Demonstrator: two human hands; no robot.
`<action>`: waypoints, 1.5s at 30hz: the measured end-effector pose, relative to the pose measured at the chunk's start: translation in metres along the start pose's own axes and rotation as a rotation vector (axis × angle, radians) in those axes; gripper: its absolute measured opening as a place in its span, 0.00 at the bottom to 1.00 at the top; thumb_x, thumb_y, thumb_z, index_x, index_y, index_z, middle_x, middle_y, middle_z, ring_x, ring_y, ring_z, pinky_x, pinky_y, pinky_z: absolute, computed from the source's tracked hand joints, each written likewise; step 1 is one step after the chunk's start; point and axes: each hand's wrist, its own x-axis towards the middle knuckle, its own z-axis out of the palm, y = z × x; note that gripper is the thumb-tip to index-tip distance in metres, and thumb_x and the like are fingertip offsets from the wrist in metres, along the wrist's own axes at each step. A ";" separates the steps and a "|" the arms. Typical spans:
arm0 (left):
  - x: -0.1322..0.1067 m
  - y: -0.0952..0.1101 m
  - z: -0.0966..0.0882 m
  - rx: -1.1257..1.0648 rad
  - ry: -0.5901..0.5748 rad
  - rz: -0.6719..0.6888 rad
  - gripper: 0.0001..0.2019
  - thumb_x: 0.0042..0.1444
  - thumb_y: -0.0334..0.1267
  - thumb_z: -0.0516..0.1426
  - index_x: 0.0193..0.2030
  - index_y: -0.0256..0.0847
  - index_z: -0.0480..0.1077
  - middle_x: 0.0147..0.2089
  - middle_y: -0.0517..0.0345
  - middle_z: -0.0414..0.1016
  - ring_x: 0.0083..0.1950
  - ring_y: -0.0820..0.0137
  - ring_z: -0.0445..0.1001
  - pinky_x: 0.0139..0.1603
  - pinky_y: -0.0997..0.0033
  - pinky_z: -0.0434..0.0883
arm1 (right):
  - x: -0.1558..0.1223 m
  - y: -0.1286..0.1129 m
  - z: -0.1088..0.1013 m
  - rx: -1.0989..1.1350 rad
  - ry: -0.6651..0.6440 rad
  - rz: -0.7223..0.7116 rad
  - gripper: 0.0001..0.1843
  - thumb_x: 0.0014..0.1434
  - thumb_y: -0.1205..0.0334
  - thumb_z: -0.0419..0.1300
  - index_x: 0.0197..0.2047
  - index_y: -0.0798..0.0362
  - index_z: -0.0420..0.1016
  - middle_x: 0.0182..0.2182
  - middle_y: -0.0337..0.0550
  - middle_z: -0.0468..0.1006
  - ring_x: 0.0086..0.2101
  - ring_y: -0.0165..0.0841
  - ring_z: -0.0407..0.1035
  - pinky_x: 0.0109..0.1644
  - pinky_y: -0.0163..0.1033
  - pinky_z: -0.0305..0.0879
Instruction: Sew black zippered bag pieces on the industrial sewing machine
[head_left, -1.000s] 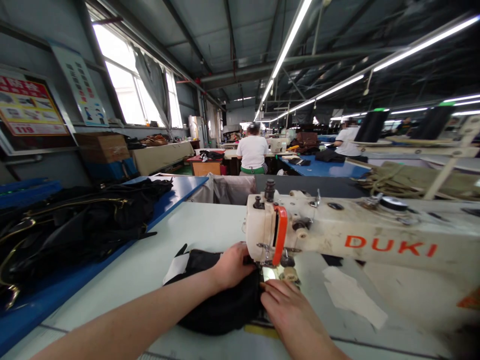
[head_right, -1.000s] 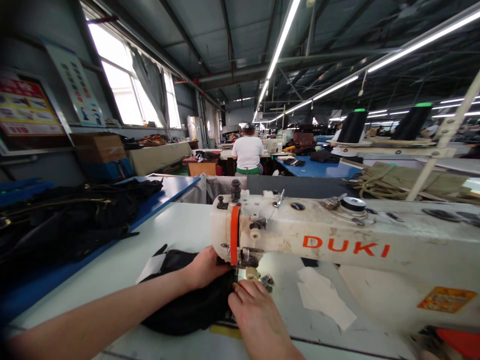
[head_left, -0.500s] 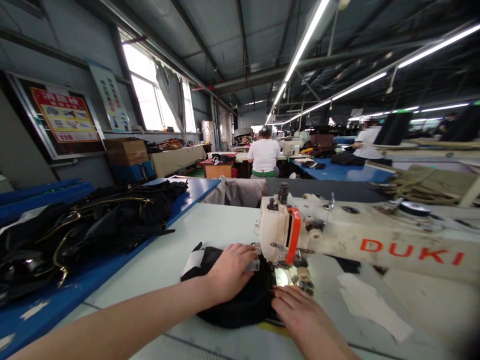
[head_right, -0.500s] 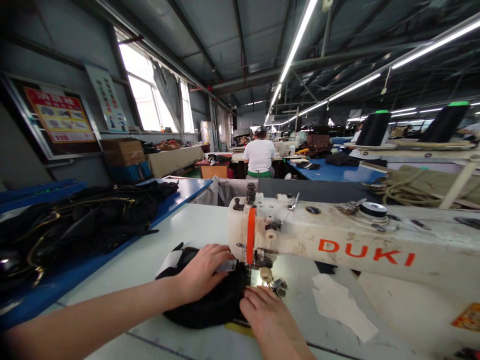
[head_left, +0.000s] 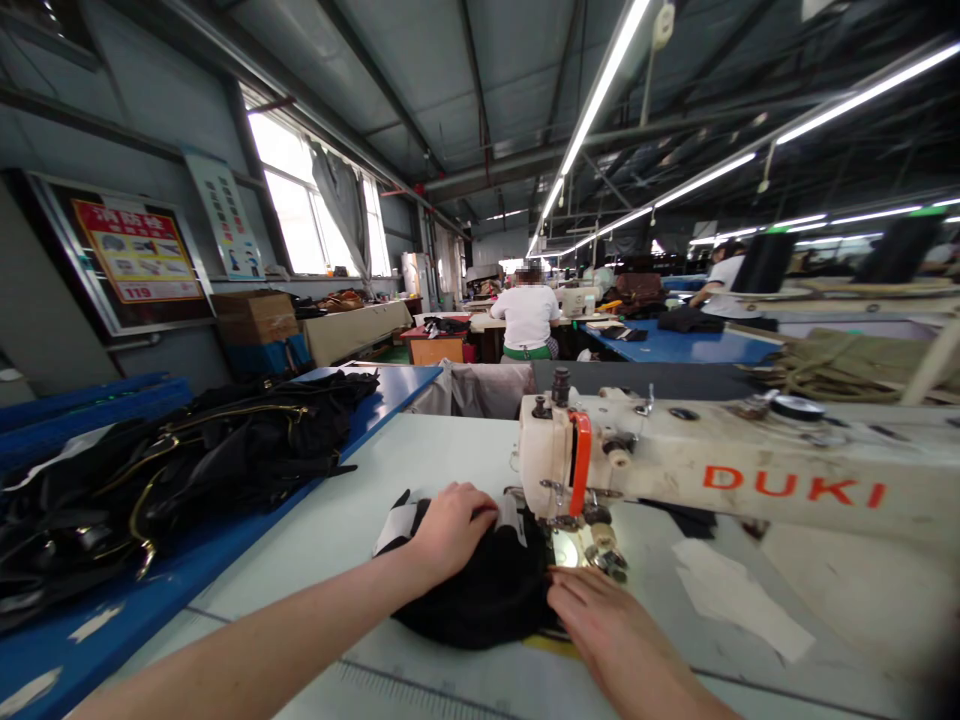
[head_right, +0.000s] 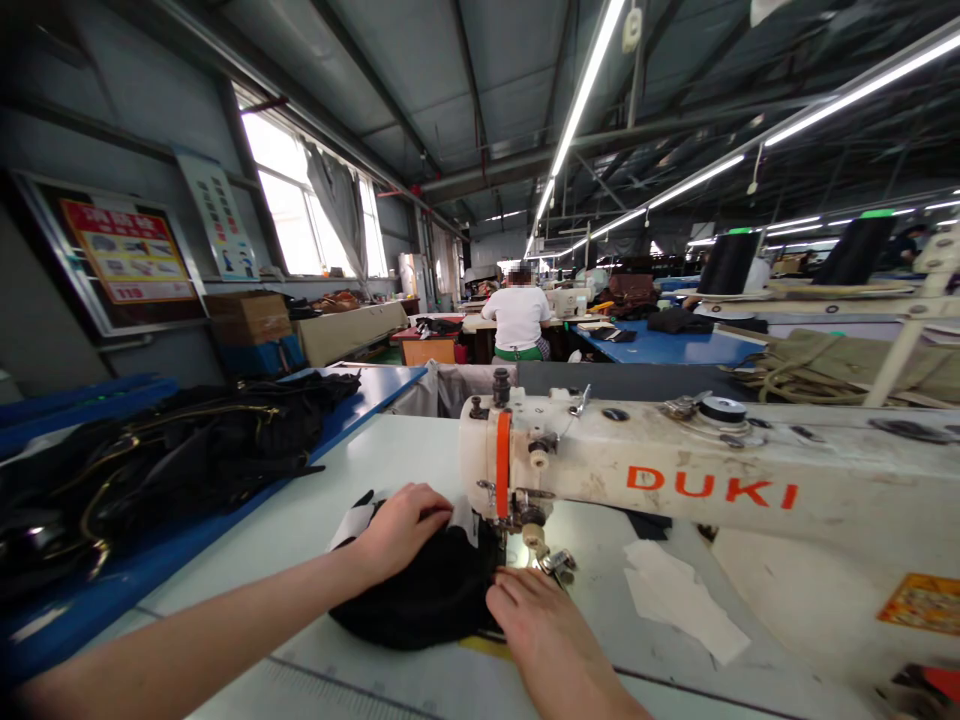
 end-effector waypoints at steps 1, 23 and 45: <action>0.000 0.004 0.001 -0.008 -0.012 0.003 0.10 0.60 0.38 0.53 0.37 0.41 0.76 0.37 0.54 0.76 0.42 0.63 0.71 0.47 0.64 0.66 | 0.000 -0.001 -0.001 0.001 -0.004 0.006 0.16 0.51 0.82 0.57 0.38 0.53 0.74 0.41 0.44 0.78 0.43 0.36 0.71 0.51 0.41 0.65; 0.000 0.007 0.035 0.070 -0.064 0.543 0.12 0.63 0.29 0.48 0.41 0.39 0.73 0.44 0.53 0.76 0.50 0.66 0.68 0.56 0.69 0.64 | -0.003 0.002 0.011 0.000 0.039 0.006 0.22 0.49 0.84 0.54 0.43 0.54 0.73 0.44 0.44 0.78 0.46 0.36 0.70 0.54 0.41 0.63; 0.003 -0.004 0.031 0.349 -0.069 0.928 0.12 0.68 0.37 0.46 0.49 0.42 0.69 0.51 0.58 0.75 0.49 0.70 0.70 0.47 0.66 0.59 | -0.007 -0.003 0.013 0.047 -0.024 0.001 0.17 0.49 0.79 0.55 0.41 0.55 0.73 0.41 0.47 0.78 0.45 0.38 0.70 0.55 0.42 0.62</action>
